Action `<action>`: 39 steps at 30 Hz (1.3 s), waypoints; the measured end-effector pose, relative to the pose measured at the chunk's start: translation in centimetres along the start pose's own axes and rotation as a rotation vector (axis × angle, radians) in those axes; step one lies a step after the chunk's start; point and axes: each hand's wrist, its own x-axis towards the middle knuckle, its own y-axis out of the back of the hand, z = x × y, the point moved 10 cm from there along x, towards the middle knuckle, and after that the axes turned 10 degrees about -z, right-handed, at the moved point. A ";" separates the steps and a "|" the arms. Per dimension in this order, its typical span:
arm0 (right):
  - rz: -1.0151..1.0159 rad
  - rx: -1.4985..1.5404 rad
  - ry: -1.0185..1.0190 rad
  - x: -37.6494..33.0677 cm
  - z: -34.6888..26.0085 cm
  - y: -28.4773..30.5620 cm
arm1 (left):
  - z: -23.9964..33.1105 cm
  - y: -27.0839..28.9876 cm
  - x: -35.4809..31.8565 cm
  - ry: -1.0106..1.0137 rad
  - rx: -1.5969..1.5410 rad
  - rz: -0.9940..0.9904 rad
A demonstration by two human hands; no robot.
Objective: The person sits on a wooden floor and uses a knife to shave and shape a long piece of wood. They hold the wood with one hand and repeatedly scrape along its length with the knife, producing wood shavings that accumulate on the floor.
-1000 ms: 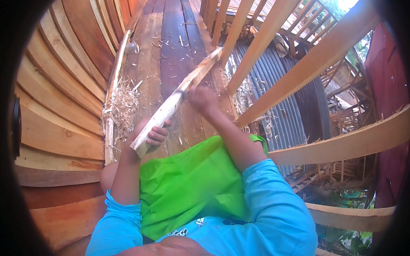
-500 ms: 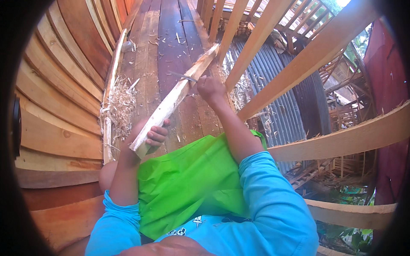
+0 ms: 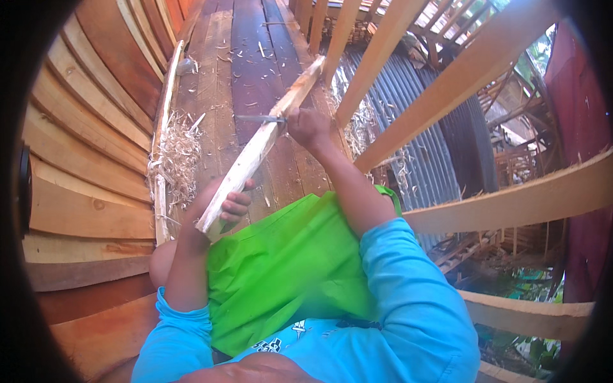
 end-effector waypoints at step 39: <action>-0.147 0.010 -0.076 -0.8 0.3 -1.3 | 1.9 0.8 -2.4 -0.053 0.248 0.219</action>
